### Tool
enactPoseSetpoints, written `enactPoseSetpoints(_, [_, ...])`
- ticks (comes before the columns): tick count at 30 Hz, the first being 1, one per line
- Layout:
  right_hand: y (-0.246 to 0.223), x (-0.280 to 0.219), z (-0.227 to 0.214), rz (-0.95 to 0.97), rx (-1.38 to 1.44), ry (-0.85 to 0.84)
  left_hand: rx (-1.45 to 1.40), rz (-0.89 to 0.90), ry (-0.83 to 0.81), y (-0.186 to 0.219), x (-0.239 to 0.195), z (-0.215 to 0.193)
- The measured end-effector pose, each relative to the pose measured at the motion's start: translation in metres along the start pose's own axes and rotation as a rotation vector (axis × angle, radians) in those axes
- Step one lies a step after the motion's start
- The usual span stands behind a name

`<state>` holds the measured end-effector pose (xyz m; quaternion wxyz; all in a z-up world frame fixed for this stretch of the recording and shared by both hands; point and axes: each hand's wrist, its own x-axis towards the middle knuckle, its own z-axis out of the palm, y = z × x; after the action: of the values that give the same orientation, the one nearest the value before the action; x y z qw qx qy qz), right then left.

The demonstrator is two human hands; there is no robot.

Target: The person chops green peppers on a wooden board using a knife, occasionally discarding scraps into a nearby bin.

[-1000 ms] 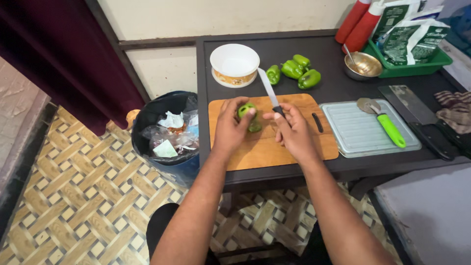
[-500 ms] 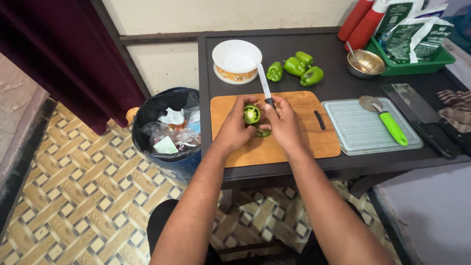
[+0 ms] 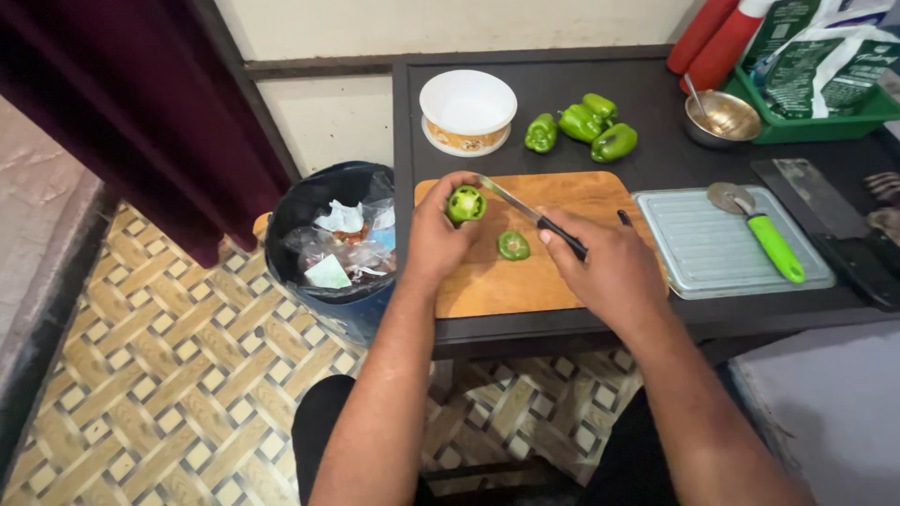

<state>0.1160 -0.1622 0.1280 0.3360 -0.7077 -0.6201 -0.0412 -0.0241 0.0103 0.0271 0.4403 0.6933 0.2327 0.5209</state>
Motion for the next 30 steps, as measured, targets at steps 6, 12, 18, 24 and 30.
enactPoseSetpoints(6, [-0.005,-0.001,-0.010,0.238,-0.210,-0.194,-0.111,-0.115,-0.085,-0.007,0.002,0.002])
enactPoseSetpoints(12, [-0.011,0.001,-0.013,0.196,-0.246,-0.201,-0.025,-0.060,-0.124,-0.005,0.001,0.003])
enactPoseSetpoints(18, [-0.015,0.022,-0.004,0.166,-0.254,-0.329,0.081,-0.062,-0.181,-0.002,-0.001,0.003])
enactPoseSetpoints(24, [-0.014,0.033,-0.028,0.293,-0.087,-0.536,0.099,-0.081,-0.118,-0.006,-0.002,0.008])
enactPoseSetpoints(30, [-0.005,0.039,-0.026,0.425,-0.003,-0.587,0.320,0.032,-0.186,0.010,-0.002,0.009])
